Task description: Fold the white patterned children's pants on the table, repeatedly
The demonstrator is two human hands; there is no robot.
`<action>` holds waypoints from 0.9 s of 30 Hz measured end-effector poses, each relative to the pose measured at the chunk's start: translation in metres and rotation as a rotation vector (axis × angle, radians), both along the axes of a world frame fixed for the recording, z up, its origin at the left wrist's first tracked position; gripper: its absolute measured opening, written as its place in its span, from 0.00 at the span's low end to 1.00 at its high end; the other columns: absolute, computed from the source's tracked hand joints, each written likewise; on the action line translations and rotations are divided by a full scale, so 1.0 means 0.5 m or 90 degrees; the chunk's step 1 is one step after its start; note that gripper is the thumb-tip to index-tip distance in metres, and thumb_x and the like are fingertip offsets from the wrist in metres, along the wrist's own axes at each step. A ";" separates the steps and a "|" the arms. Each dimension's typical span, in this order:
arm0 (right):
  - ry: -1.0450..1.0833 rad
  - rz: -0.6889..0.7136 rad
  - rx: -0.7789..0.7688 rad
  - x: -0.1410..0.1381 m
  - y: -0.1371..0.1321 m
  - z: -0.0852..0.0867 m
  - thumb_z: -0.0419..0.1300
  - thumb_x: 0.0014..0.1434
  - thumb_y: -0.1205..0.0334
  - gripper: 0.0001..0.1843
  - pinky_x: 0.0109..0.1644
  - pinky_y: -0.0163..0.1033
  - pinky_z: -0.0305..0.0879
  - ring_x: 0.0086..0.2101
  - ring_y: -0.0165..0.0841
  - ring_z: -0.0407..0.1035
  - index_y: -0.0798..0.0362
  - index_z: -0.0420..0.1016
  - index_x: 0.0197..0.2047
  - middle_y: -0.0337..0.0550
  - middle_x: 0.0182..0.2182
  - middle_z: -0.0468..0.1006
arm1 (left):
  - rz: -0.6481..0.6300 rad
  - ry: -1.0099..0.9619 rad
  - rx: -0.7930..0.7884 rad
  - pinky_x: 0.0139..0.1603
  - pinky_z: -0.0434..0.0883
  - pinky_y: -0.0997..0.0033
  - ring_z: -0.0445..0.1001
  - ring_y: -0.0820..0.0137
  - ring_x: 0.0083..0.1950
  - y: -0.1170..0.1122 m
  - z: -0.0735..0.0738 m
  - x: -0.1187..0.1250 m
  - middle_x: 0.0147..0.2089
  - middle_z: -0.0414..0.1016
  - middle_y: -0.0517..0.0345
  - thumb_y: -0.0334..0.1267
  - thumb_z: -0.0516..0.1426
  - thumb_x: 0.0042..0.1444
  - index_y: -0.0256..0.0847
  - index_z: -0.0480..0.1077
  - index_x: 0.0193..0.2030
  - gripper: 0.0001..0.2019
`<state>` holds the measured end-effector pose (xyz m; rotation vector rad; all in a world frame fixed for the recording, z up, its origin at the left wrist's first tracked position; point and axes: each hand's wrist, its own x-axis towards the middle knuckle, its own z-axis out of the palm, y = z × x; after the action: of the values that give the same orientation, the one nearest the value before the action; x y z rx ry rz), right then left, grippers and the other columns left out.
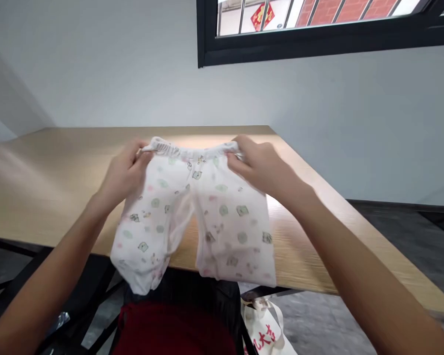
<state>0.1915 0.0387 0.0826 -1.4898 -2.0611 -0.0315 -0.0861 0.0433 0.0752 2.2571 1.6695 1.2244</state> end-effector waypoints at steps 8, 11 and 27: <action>-0.181 -0.043 -0.114 -0.045 0.285 -0.164 0.45 0.63 0.65 0.08 0.28 0.37 0.56 0.31 0.38 0.66 0.54 0.64 0.39 0.48 0.31 0.72 | 0.048 0.080 -0.150 0.35 0.67 0.70 0.69 0.71 0.34 0.237 -0.137 -0.002 0.33 0.70 0.57 0.38 0.47 0.62 0.37 0.67 0.40 0.09; -0.186 -0.108 -0.108 -0.061 0.301 -0.193 0.44 0.61 0.70 0.13 0.36 0.42 0.61 0.39 0.45 0.65 0.59 0.65 0.46 0.57 0.41 0.71 | 0.063 0.106 -0.160 0.45 0.69 0.60 0.70 0.67 0.44 0.256 -0.157 0.006 0.47 0.69 0.50 0.42 0.51 0.61 0.36 0.65 0.49 0.14; -0.254 0.305 -0.145 -0.296 0.258 -0.232 0.39 0.66 0.60 0.25 0.60 0.60 0.42 0.61 0.46 0.44 0.63 0.52 0.63 0.57 0.63 0.50 | -0.294 0.311 -0.352 0.66 0.46 0.62 0.45 0.67 0.68 -0.089 -0.153 -0.049 0.68 0.46 0.57 0.46 0.38 0.65 0.41 0.47 0.66 0.25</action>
<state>0.0437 0.1677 -0.0333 -1.1386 -2.7809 0.1052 -0.1105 -0.0014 -0.0014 2.4501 1.2501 0.0930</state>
